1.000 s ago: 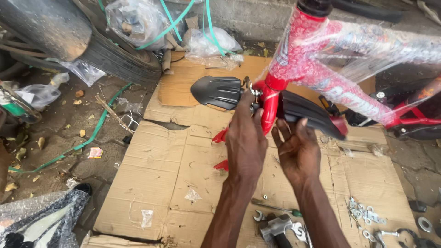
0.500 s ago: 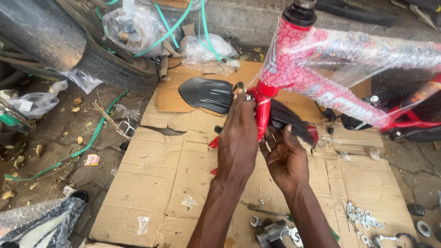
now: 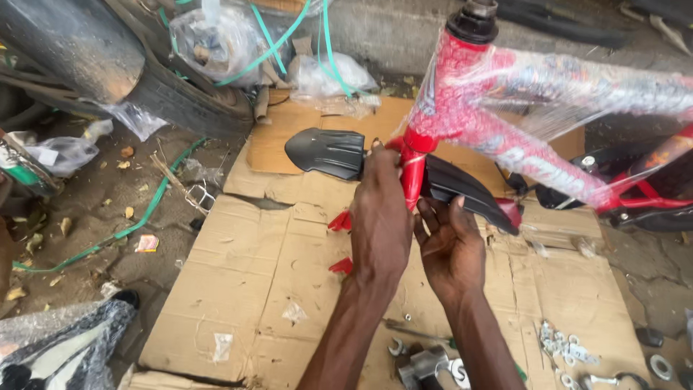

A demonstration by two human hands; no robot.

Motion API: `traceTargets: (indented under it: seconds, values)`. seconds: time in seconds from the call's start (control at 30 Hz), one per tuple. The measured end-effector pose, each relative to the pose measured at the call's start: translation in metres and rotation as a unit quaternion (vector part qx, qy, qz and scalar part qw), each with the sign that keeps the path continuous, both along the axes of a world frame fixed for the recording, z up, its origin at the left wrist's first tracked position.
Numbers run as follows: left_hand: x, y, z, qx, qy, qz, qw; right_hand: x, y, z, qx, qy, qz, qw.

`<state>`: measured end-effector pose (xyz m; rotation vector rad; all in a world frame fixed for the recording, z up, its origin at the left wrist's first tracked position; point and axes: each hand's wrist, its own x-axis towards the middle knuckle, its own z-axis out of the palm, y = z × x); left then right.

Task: The person assembles a new bicycle that is still partly wrapped in bubble wrap, working on the frame laid on cardboard on the ground. They attach and tighten the pedals with wrenches, fit the front fork and handlebar stem, and mount a black front fender to the fork, tightening bolts by hand and with wrenches.

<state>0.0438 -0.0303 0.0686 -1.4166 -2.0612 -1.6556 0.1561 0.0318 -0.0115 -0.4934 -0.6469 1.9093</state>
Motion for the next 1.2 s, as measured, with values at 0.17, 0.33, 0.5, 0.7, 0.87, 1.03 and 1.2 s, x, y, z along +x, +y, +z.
traceTargets:
  seconds: [0.17,0.33,0.5,0.7,0.87,1.03,1.2]
  values:
    - [-0.005,-0.001,-0.009,0.060,0.147,0.014,0.987,-0.001,0.002,-0.003,-0.046,0.019,0.000,0.999]
    - [-0.002,0.000,-0.011,-0.088,-0.159,-0.092,0.979,-0.001,0.001,-0.006,-0.029,0.002,-0.004,1.000]
    - [-0.009,0.002,-0.008,-0.046,0.047,-0.065,0.996,0.000,0.001,-0.005,-0.013,0.023,0.009,1.000]
    - [-0.007,0.009,-0.012,-0.090,0.079,-0.048,0.992,-0.005,-0.004,0.004,-0.022,0.002,0.015,1.000]
    - [-0.003,0.011,-0.020,-0.083,0.003,-0.073,0.994,-0.007,-0.006,0.011,-0.017,0.024,0.034,0.999]
    - [-0.003,0.011,-0.020,0.105,-0.075,-0.144,0.981,0.001,-0.003,0.001,-0.027,-0.031,0.029,0.999]
    - [-0.002,0.012,-0.020,-0.004,-0.017,-0.089,0.996,0.032,0.003,-0.039,0.049,-0.177,0.060,0.981]
